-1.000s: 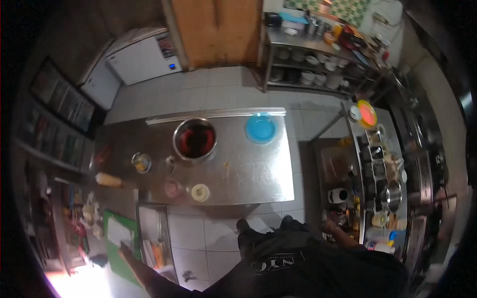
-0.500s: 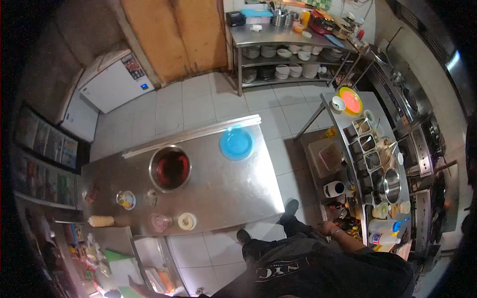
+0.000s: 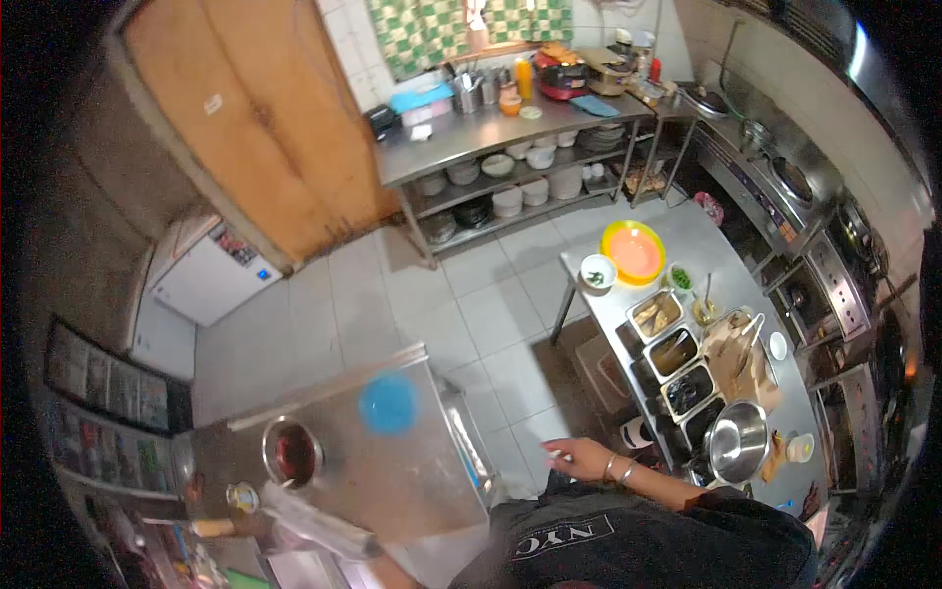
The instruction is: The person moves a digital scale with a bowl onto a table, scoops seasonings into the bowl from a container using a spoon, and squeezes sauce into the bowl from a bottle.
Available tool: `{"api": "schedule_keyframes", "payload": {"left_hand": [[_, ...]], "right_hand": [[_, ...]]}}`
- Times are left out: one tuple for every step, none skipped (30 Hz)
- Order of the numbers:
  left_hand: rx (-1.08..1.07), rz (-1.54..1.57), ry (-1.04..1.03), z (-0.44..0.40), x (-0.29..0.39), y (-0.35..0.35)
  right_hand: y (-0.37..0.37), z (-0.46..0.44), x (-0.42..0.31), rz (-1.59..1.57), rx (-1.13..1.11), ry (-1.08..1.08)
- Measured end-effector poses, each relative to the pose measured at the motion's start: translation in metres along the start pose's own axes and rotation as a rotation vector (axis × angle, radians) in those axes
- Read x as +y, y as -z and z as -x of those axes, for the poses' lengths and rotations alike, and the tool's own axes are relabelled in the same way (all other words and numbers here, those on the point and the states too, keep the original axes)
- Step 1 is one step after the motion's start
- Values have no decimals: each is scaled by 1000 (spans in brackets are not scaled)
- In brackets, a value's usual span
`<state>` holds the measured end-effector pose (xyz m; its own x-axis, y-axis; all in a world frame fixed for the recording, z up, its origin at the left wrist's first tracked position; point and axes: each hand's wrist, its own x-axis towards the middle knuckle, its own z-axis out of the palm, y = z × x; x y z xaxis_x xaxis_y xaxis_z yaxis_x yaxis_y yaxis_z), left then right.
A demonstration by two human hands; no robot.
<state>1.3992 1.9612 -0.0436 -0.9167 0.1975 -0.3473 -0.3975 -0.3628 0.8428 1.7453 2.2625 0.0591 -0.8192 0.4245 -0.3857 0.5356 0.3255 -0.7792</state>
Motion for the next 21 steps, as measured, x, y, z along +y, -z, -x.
{"api": "schedule_keyframes", "payload": {"left_hand": [[-83, 54, 89, 1, -18, -22], [-169, 109, 189, 2, -37, -42], [-265, 176, 299, 1, -55, -57], [-350, 230, 406, -1, -73, -71], [-467, 309, 518, -7, -91, -83], [-581, 377, 633, -10, -105, -101], [-676, 407, 718, -16, -117, -120], [-747, 327, 674, 10, -106, -181], [-814, 248, 628, 28, -95, -234], [-763, 131, 626, 16, -109, -243], [-829, 129, 546, 21, -104, -279], [-816, 23, 494, 13, -112, -293], [-801, -78, 440, 1, -118, -307], [-801, -76, 437, -14, -121, -323], [-830, -116, 479, -32, -122, -338], [-854, -154, 519, -51, -123, -352], [-844, -148, 509, -69, -123, -366], [-870, 91, 652, -88, -124, -383], [-883, 337, 792, -107, -121, -399], [-886, 312, 755, -137, -126, -413], [-869, 326, 743, -159, -117, -435]], "right_hand": [[15, -9, -13, -66, 5, 50], [27, -17, -23, -131, 7, 99], [38, -24, -34, -138, 24, 99], [48, -32, -44, -319, 6, 152], [56, -40, -51, -501, -15, 206], [61, -48, -55, -507, -3, 211], [65, -57, -58, -690, -49, 179], [73, -64, -58, -871, -96, 147], [84, -71, -58, -874, -89, 148], [98, -80, -60, -709, -66, 182], [110, -92, -60, -542, -44, 214], [118, -106, -55, -449, 38, 199], [130, -122, -52, -447, 40, 199], [147, -140, -53, -465, 30, 191], [162, -160, -56, -483, 17, 182], [174, -183, -60, -537, -13, 156], [186, -206, -65, -531, -26, 163], [200, -232, -72, -423, -23, 212], [214, -256, -82, -316, -26, 258], [231, -275, -102, -308, -48, 261], [250, -291, -129, -137, 17, 291]]}}
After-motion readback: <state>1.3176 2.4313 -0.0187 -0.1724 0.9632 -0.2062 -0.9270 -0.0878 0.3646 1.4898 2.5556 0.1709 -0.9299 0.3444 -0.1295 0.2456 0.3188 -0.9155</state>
